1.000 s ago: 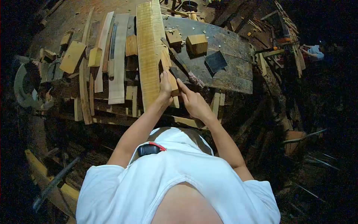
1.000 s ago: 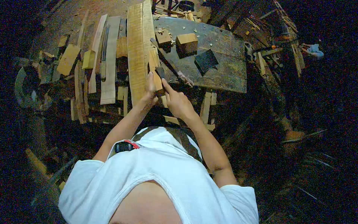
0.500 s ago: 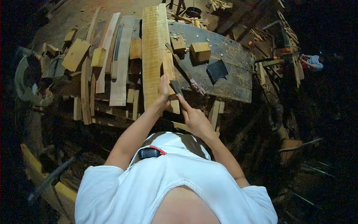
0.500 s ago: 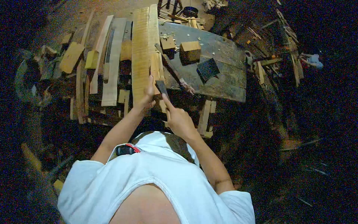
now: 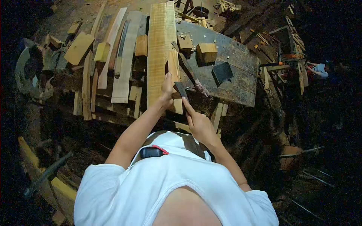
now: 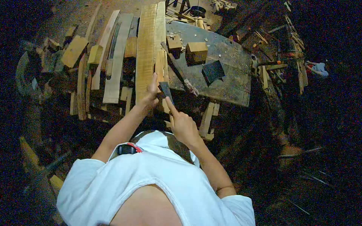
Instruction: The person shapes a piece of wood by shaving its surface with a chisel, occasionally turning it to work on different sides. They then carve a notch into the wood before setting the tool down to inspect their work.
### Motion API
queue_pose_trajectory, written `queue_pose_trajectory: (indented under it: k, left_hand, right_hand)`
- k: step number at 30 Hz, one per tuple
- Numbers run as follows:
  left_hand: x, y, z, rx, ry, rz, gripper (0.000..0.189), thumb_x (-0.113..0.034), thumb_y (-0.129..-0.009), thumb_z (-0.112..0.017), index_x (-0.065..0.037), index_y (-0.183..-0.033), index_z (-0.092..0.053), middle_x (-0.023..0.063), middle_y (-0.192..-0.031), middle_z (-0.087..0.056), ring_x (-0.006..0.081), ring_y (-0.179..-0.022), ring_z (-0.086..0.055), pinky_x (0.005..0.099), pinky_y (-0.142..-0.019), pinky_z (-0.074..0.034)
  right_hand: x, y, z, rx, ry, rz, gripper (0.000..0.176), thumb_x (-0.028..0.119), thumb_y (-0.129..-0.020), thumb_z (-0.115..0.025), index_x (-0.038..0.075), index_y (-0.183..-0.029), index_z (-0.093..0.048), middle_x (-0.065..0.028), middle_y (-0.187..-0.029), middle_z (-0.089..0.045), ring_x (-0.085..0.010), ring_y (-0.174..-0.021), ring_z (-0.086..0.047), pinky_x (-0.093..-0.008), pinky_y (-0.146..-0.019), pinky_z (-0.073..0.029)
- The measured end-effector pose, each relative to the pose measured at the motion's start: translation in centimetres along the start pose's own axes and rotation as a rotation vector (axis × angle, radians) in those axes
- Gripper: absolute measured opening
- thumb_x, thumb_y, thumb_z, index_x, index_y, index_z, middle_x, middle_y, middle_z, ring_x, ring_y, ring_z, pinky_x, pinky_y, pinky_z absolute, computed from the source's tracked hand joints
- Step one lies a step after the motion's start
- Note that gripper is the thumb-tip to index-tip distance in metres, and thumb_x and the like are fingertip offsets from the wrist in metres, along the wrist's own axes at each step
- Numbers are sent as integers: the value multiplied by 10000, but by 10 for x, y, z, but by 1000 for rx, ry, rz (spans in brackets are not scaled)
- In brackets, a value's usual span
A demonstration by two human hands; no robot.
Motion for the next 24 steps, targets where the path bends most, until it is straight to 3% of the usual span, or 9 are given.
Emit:
queue_pose_trajectory:
  k: [5, 7, 9, 11, 13, 16, 17, 19, 24]
  left_hand:
    - [-8, 20, -24, 92, -2, -17, 426, -437, -1000, -259, -76, -1168, -411, 83, -981, -526, 214, -871, -590, 375, -758, -543]
    - [-11, 17, -19, 125, 10, -18, 448, -449, -998, -249, -67, -1173, -405, 96, -933, -534, 208, -796, -606, 374, -660, -565]
    - [-14, 34, -14, 241, 27, 221, 475, -462, -994, -247, -57, -1171, -421, 98, -864, -547, 205, -704, -606, 384, -570, -557]
    - [-21, 39, -2, 280, 143, 268, 507, -486, -988, -246, -55, -1160, -449, 89, -818, -559, 190, -649, -602, 370, -487, -537]
    - [-35, 60, -2, 387, -10, 366, 518, -498, -985, -258, -66, -1201, -447, 92, -871, -565, 184, -650, -570, 312, -460, -484]
    - [-46, 84, 5, 499, -98, 441, 528, -502, -983, -265, -61, -1212, -443, 82, -860, -562, 169, -668, -595, 308, -460, -524]
    - [-47, 86, 8, 498, -273, 413, 533, -511, -982, -256, -59, -1184, -454, 73, -842, -555, 154, -666, -610, 301, -445, -531]
    - [-42, 78, 18, 500, -388, 358, 586, -555, -961, -278, -52, -1205, -451, 81, -866, -572, 151, -659, -619, 289, -448, -553]
    - [-71, 89, 16, 562, -278, 548, 889, -741, -826, -360, -5, -1325, -368, 211, -1129, -577, 236, -757, -675, 306, -441, -583]
  right_hand:
    - [-9, -54, 6, -120, 16, -75, 488, 220, -961, -368, 210, -1442, -285, -297, -889, -610, -445, -799, -608, -501, -720, -452]
    - [-23, -82, 3, -91, -140, -123, 474, 266, -971, -354, 185, -1436, -310, -294, -969, -614, -426, -895, -613, -460, -793, -462]
    - [-33, -93, 3, -115, -340, -25, 473, 322, -960, -396, 237, -1422, -339, -243, -1015, -632, -387, -954, -621, -418, -848, -466]
    - [-71, -119, -7, -359, -162, 203, 555, 358, -949, -459, 54, -1403, -357, -223, -1089, -626, -313, -1032, -606, -364, -898, -437]
    - [-85, -127, -1, -249, -392, -9, 597, 409, -910, -541, -26, -1309, -451, -168, -981, -654, -245, -898, -627, -342, -830, -464]
    - [-74, -124, 30, -338, -629, -26, 579, 491, -830, -637, -7, -1117, -571, -63, -789, -637, -167, -709, -600, -304, -703, -485]
    - [-79, -116, 33, -221, -829, -148, 637, 512, -809, -648, 2, -1180, -561, -110, -929, -646, -184, -848, -610, -320, -783, -475]
    - [-139, -145, 22, -333, -714, -208, 656, 510, -813, -643, 27, -1245, -542, -145, -1121, -600, -191, -1039, -563, -324, -891, -431]
    - [-103, -92, 49, -49, -729, -80, 638, 482, -842, -617, 41, -1291, -514, -145, -1237, -536, -201, -1171, -481, -321, -975, -367]
Point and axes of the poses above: each hand's wrist, its own y-axis away from the middle knuckle, its own z-axis out of the back of the hand, x = y × z, the point moved 5 cm from there along -y, towards the middle knuckle
